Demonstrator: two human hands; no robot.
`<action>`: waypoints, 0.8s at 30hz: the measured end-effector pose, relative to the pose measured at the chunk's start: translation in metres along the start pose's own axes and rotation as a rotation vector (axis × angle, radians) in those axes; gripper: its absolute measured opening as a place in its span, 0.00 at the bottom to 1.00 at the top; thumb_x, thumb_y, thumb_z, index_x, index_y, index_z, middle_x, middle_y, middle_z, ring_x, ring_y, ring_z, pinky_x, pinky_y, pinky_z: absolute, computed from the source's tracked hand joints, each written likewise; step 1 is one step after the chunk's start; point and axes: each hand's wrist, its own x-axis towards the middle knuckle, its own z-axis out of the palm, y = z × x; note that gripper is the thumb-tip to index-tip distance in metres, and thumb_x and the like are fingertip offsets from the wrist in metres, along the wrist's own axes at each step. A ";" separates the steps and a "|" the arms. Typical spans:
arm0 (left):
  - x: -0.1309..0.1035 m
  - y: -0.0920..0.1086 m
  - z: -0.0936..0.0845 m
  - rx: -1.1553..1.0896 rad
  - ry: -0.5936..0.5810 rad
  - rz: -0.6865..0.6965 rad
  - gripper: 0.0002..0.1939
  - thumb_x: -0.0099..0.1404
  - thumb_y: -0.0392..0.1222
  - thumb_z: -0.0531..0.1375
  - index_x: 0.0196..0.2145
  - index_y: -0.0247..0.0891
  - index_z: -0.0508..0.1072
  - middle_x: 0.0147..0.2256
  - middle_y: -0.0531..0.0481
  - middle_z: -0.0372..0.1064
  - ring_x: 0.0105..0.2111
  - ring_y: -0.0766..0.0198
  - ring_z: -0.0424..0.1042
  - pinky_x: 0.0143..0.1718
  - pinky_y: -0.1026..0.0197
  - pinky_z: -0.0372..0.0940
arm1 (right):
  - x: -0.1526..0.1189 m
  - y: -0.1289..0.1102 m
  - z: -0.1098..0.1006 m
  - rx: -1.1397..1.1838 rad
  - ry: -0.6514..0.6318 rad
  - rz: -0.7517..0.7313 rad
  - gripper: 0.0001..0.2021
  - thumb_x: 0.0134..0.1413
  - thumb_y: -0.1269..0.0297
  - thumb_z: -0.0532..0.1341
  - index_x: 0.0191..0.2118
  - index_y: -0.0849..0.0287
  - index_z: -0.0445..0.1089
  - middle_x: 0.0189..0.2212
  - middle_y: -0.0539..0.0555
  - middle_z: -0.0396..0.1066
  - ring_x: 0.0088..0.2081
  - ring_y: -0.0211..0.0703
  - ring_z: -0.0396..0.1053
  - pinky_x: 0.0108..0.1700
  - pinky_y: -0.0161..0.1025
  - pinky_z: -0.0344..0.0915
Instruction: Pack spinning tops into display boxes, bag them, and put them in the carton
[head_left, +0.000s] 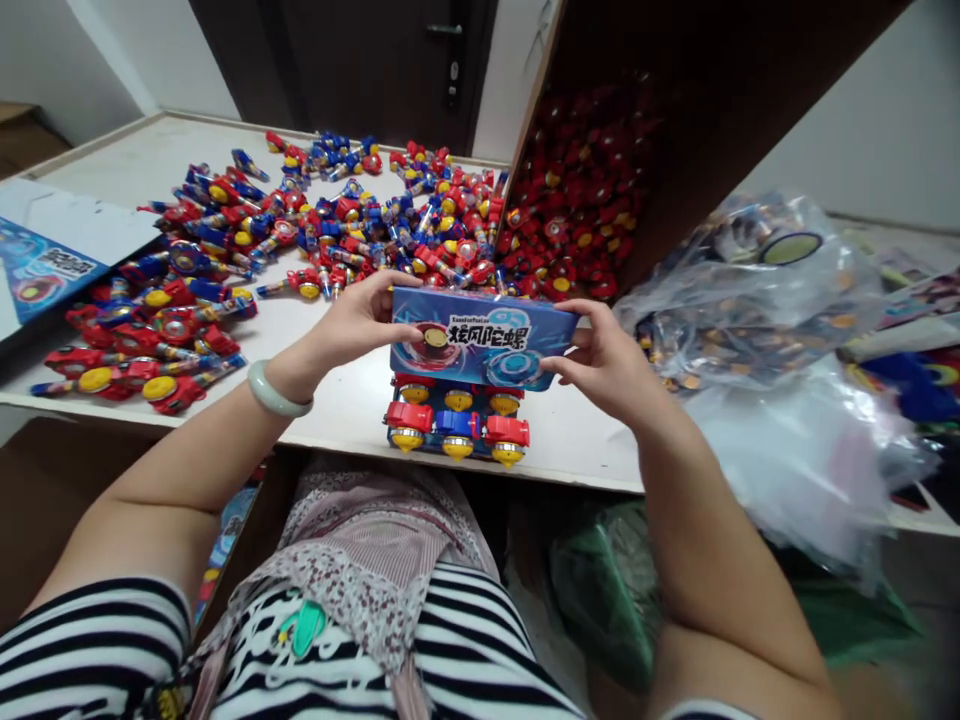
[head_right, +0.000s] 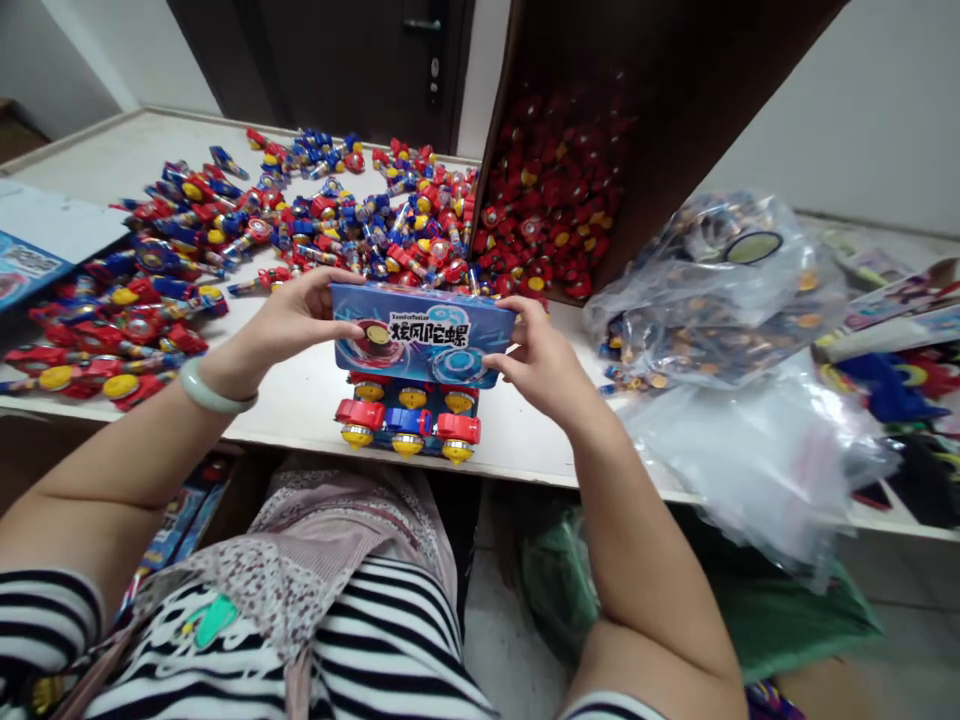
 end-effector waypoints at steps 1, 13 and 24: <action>-0.002 0.001 -0.001 -0.011 -0.018 -0.010 0.33 0.49 0.44 0.75 0.50 0.35 0.69 0.37 0.48 0.75 0.37 0.58 0.77 0.39 0.59 0.75 | -0.004 0.001 0.000 0.015 -0.019 0.003 0.30 0.48 0.64 0.67 0.57 0.50 0.59 0.31 0.46 0.73 0.24 0.40 0.71 0.23 0.36 0.69; -0.046 -0.032 0.000 0.460 -0.117 0.142 0.32 0.59 0.46 0.69 0.58 0.39 0.66 0.51 0.42 0.70 0.41 0.61 0.74 0.42 0.61 0.73 | -0.055 0.026 0.029 -0.296 -0.064 0.021 0.31 0.58 0.61 0.62 0.66 0.52 0.55 0.33 0.52 0.75 0.32 0.50 0.77 0.35 0.44 0.73; -0.058 -0.069 -0.013 0.723 -0.118 0.289 0.37 0.57 0.47 0.69 0.62 0.39 0.64 0.41 0.44 0.74 0.29 0.65 0.72 0.33 0.62 0.69 | -0.063 0.059 0.041 -0.383 0.037 -0.169 0.29 0.59 0.60 0.63 0.65 0.51 0.60 0.39 0.55 0.77 0.37 0.50 0.77 0.43 0.49 0.76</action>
